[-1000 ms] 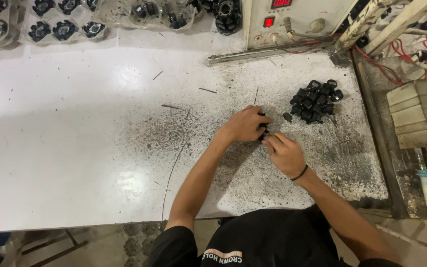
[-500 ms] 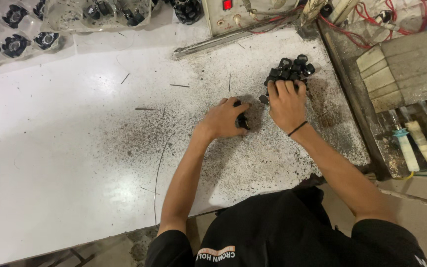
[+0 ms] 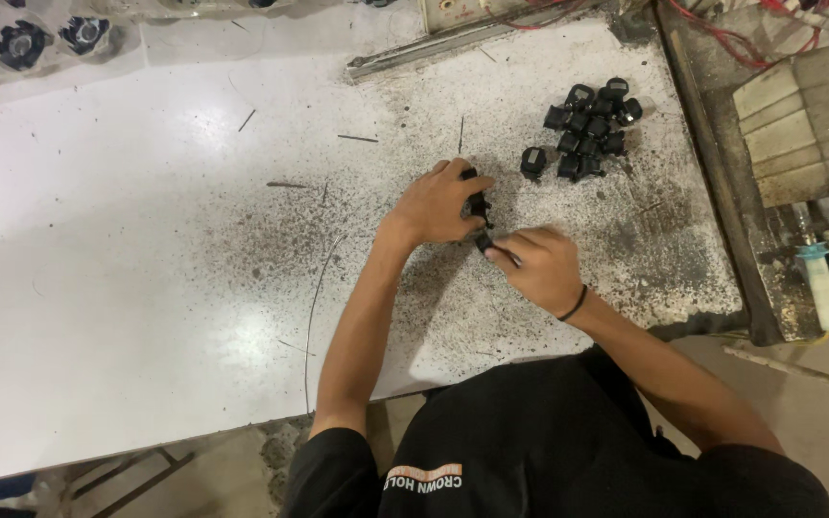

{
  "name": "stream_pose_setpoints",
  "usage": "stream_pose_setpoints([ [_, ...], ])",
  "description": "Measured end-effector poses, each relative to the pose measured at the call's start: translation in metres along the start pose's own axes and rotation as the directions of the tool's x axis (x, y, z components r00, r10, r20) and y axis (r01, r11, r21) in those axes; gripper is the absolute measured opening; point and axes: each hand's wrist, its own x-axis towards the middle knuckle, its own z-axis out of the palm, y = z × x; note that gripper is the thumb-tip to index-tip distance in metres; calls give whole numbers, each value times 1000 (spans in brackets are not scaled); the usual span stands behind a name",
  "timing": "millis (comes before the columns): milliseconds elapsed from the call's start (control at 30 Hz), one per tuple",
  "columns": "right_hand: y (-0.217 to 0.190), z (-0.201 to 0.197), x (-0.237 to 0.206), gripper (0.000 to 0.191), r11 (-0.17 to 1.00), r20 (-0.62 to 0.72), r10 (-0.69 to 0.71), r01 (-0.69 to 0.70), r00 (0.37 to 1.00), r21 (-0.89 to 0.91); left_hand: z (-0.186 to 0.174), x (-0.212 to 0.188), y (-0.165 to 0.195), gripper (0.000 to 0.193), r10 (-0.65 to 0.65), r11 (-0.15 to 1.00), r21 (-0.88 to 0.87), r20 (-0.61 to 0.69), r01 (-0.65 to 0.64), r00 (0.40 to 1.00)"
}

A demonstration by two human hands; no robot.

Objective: The person tests small black electrical components one at a time using a probe connected to a digital tester on the workbench, placing tested units into rows. They then gather the components from trays, arrange them in rows on the bench, and work along each row with a handheld heated tool, touching each component in turn.

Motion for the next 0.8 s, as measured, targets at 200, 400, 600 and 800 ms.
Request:
stream_pose_setpoints([
  [200,32,-4,45,25,897,71,23,11,997,-443,-5,4,4,69,-20,997,77,89,13,996],
  [400,46,-25,59,24,775,45,-132,132,990,-618,-20,-4,21,104,-107,994,5,182,107,978],
  [600,5,-24,-22,35,903,279,-129,229,952,-365,-12,-1,20,97,-92,995,48,149,86,985],
  [800,-15,2,-15,16,984,72,13,0,997,-179,-5,-3,15,92,-82,997,25,120,79,989],
])
